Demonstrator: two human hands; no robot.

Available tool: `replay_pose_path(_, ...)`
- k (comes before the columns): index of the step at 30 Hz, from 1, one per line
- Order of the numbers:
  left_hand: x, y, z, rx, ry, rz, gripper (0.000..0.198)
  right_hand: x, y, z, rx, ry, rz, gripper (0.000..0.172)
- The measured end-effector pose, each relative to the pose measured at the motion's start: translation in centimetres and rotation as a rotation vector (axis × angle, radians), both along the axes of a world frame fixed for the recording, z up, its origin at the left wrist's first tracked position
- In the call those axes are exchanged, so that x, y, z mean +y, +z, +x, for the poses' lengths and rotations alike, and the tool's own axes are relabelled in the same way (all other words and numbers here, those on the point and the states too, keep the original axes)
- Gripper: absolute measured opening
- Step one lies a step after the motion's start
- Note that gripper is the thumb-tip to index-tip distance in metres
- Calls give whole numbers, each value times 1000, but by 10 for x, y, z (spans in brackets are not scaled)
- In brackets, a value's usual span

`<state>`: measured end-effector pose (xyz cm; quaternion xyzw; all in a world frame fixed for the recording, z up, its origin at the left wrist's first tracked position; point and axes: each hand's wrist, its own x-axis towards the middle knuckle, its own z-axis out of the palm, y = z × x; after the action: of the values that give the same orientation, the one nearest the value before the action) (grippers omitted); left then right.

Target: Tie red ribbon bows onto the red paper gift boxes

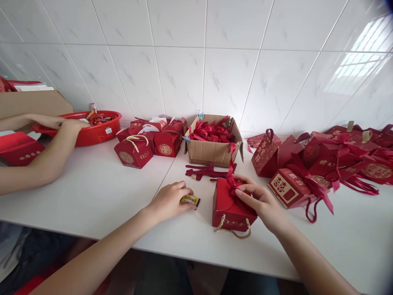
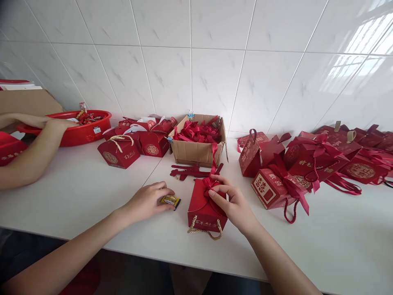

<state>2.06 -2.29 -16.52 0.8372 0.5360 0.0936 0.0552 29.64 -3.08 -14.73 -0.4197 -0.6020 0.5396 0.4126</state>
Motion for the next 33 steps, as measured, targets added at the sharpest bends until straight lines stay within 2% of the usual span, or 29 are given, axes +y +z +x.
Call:
replay_pose_path(4,1,-10,23,11,67,38,31,0,-2,0,35,3,-20,29)
replay_pose_path(7,-3,-10,31,17,121,56,37,-1,-2,0,51,-5,-31,30)
replay_pose_path(10,-7,1,30,-18,161,73,46,-2,1,-1,28,-16,-30,31)
replay_pose_path(12,-7,14,27,-158,164,99,37,-2,2,-2,-5,-17,-3,30)
replay_pose_path(14,-6,30,28,-370,110,110,23,-1,2,-3,-32,-36,53,29)
replay_pose_path(16,-4,45,35,-533,-16,21,22,0,0,-3,-45,-67,114,27)
replay_pose_path(19,3,59,53,-586,-208,-171,22,2,-5,-2,-53,-104,164,24)
replay_pose_path(23,17,62,72,-485,-322,-213,30,6,-12,0,-89,-201,212,25)
replay_pose_path(27,32,64,75,-461,-390,-293,28,8,-13,2,-165,-253,240,27)
replay_pose_path(33,42,64,83,-494,-339,-222,22,9,-11,4,-258,-288,253,27)
